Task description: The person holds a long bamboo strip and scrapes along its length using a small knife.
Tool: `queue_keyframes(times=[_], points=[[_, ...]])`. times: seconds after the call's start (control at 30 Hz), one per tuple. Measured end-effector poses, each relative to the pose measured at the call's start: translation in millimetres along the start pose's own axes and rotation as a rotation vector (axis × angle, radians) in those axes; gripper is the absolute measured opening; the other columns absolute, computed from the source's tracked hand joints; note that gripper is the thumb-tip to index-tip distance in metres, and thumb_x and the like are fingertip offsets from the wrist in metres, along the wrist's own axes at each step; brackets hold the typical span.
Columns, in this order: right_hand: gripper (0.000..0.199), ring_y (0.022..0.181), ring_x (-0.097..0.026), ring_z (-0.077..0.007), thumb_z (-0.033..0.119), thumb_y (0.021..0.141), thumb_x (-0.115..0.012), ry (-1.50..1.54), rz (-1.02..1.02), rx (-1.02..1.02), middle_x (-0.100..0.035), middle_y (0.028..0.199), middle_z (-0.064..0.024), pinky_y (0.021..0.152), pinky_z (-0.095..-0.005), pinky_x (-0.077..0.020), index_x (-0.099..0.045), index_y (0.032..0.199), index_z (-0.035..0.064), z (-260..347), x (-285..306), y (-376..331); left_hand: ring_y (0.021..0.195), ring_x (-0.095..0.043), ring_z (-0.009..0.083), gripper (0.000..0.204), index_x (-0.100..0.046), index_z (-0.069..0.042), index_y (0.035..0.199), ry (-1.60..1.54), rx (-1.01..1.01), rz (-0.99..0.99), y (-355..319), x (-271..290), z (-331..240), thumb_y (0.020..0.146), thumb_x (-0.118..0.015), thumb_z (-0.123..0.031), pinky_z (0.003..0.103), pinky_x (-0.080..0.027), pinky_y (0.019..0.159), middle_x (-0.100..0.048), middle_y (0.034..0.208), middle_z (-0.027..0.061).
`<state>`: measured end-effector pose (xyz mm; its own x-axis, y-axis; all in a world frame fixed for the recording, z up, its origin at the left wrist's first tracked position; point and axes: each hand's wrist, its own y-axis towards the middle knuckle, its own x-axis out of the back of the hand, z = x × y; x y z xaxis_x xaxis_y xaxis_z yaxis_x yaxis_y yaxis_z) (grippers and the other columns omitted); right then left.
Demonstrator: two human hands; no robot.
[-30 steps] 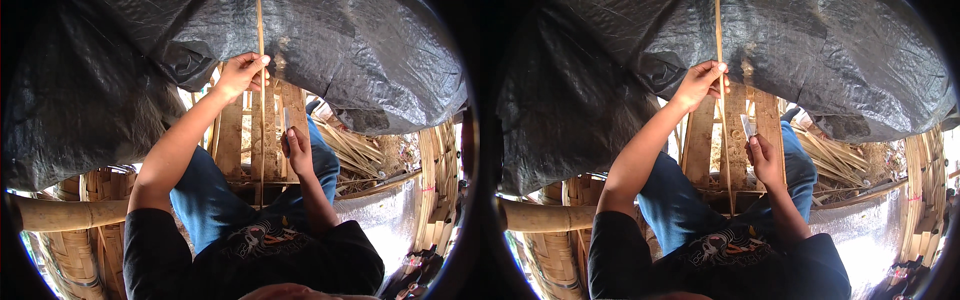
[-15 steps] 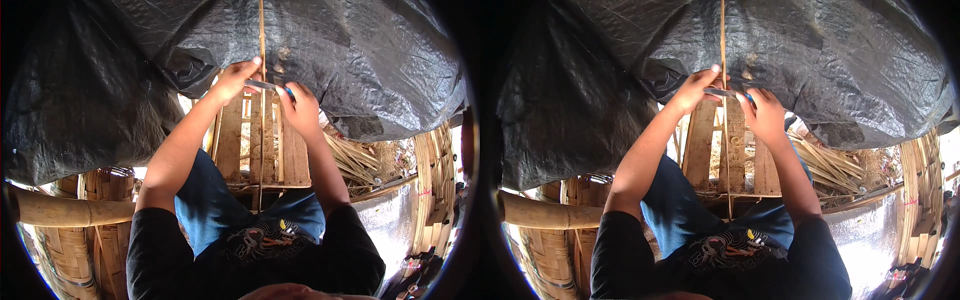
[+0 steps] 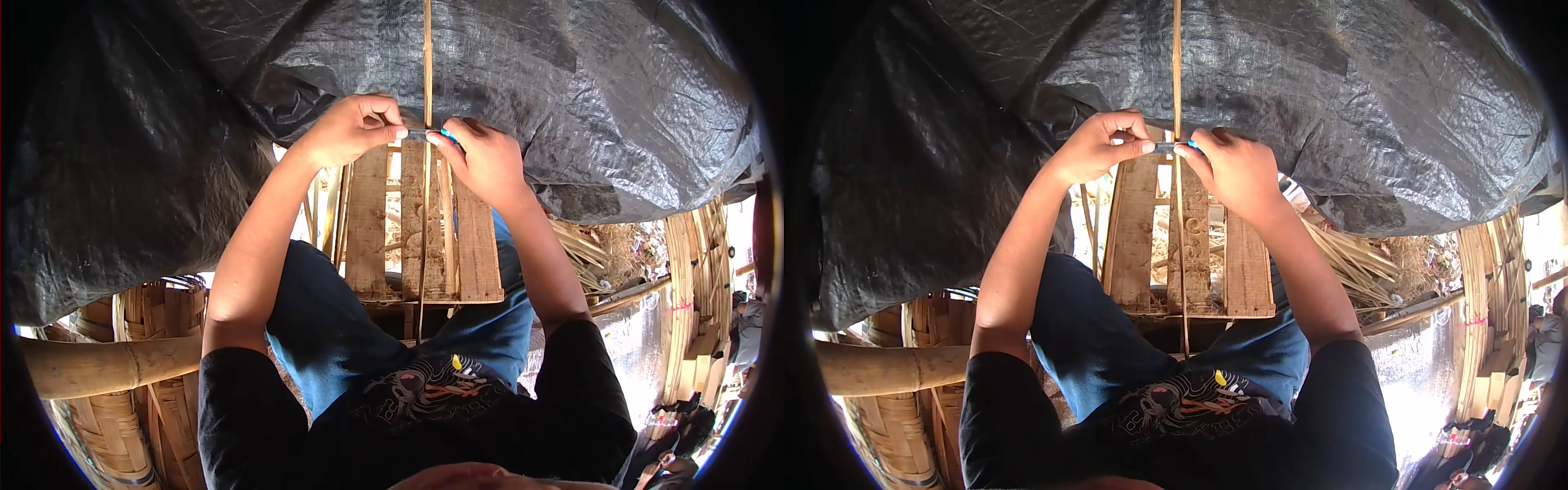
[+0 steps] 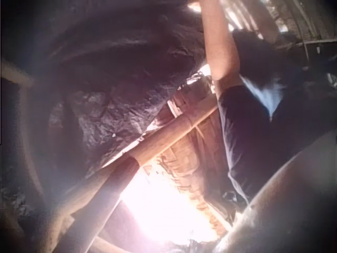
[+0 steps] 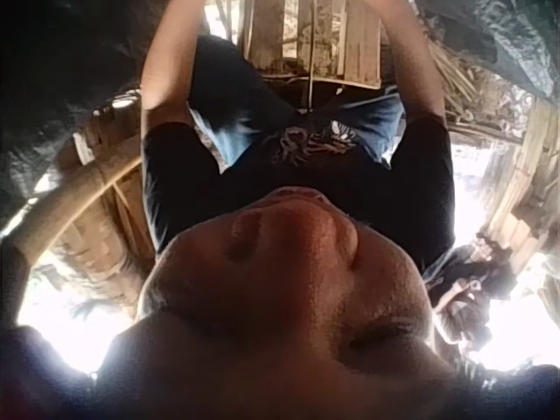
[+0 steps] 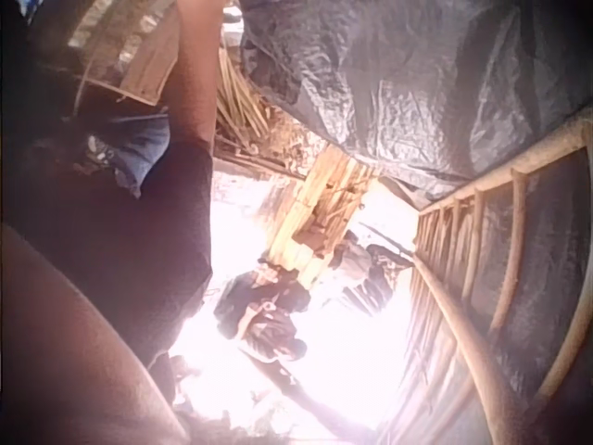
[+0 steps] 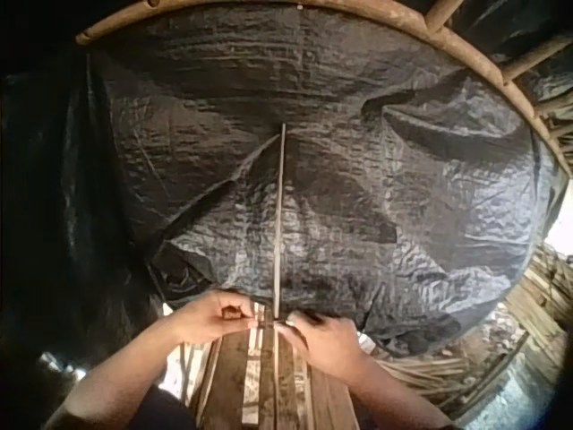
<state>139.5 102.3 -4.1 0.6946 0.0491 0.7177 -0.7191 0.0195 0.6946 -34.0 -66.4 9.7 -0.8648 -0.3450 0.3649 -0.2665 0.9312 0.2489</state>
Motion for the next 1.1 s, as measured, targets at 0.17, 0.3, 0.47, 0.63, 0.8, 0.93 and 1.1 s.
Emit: queue_keyframes(times=[0.17, 0.3, 0.47, 0.63, 0.8, 0.93, 1.1], points=[[0.026, 0.057, -0.062, -0.0276, 0.037, 0.090, -0.063, 0.017, 0.061, 0.028, -0.061, 0.068, -0.0060, 0.047, -0.0385, -0.0475, -0.059, 0.083, 0.0117, 5.1, -0.6, -24.6, 0.079, -0.055, 0.0072, 0.015, -0.061, -0.001, 0.083, 0.072, 0.059, 0.187, -9.4, -8.1, 4.2, 0.089, -0.069, -0.013, 0.027, -0.045, 0.075, -0.062, 0.080, 0.0001], [0.027, 0.057, -0.062, -0.0276, 0.037, 0.089, -0.064, 0.044, -0.007, 0.027, -0.061, 0.068, -0.0055, 0.048, -0.0377, -0.0472, -0.058, 0.082, 0.0109, 3.4, -3.9, -38.2, 0.080, -0.058, 0.0160, 0.011, -0.060, -0.001, 0.084, 0.386, -0.128, 0.146, -13.6, -20.7, -7.0, 0.086, -0.069, -0.008, 0.030, -0.046, 0.077, -0.060, 0.080, 0.0067], [0.029, 0.057, -0.061, -0.0280, 0.036, 0.089, -0.066, 0.124, -0.080, -0.057, -0.060, 0.069, -0.0072, 0.049, -0.0377, -0.0455, -0.058, 0.082, 0.0092, -10.9, -17.3, -12.0, 0.080, -0.054, 0.0196, 0.014, -0.058, -0.001, 0.081, 0.427, -0.222, -0.141, -3.8, -17.1, -19.0, 0.087, -0.068, -0.010, 0.032, -0.043, 0.078, -0.057, 0.081, 0.0073], [0.021, 0.056, -0.059, -0.0287, 0.028, 0.087, -0.070, 0.273, -0.100, -0.109, -0.060, 0.069, -0.0095, 0.049, -0.0379, -0.0434, -0.062, 0.084, 0.0083, -5.4, -32.2, -26.8, 0.084, -0.055, 0.0200, 0.017, -0.059, -0.001, 0.080, 0.422, -0.175, -0.046, -4.3, -12.2, -15.8, 0.087, -0.068, -0.013, 0.032, -0.042, 0.081, -0.056, 0.081, 0.0072], [0.022, 0.055, -0.059, -0.0288, 0.028, 0.087, -0.070, 0.243, -0.115, -0.030, -0.060, 0.068, -0.0103, 0.049, -0.0379, -0.0431, -0.062, 0.084, 0.0081, -4.9, -27.6, -21.4, 0.085, -0.055, 0.0199, 0.016, -0.058, -0.002, 0.079, 0.415, -0.114, -0.033, -7.4, -11.0, -12.7, 0.087, -0.068, -0.011, 0.032, -0.042, 0.081, -0.056, 0.083, 0.0068], [0.025, 0.055, -0.059, -0.0285, 0.032, 0.087, -0.069, 0.222, -0.047, -0.083, -0.060, 0.067, -0.0099, 0.048, -0.0377, -0.0436, -0.062, 0.083, 0.0086, -7.1, -27.2, -19.0, 0.086, -0.055, 0.0202, 0.016, -0.058, -0.002, 0.080, 0.349, -0.084, -0.044, -4.7, -9.9, -15.7, 0.086, -0.069, -0.011, 0.032, -0.042, 0.081, -0.056, 0.084, 0.0069], [0.026, 0.053, -0.059, -0.0277, 0.034, 0.087, -0.069, 0.149, -0.030, -0.018, -0.059, 0.066, -0.0078, 0.047, -0.0367, -0.0443, -0.060, 0.082, 0.0102, -3.2, -38.1, -30.8, 0.090, -0.054, 0.0220, 0.017, -0.059, -0.002, 0.081, 0.476, -0.073, 0.048, -10.0, -7.1, 1.1, 0.086, -0.069, -0.014, 0.033, -0.041, 0.085, -0.057, 0.085, 0.0079]])
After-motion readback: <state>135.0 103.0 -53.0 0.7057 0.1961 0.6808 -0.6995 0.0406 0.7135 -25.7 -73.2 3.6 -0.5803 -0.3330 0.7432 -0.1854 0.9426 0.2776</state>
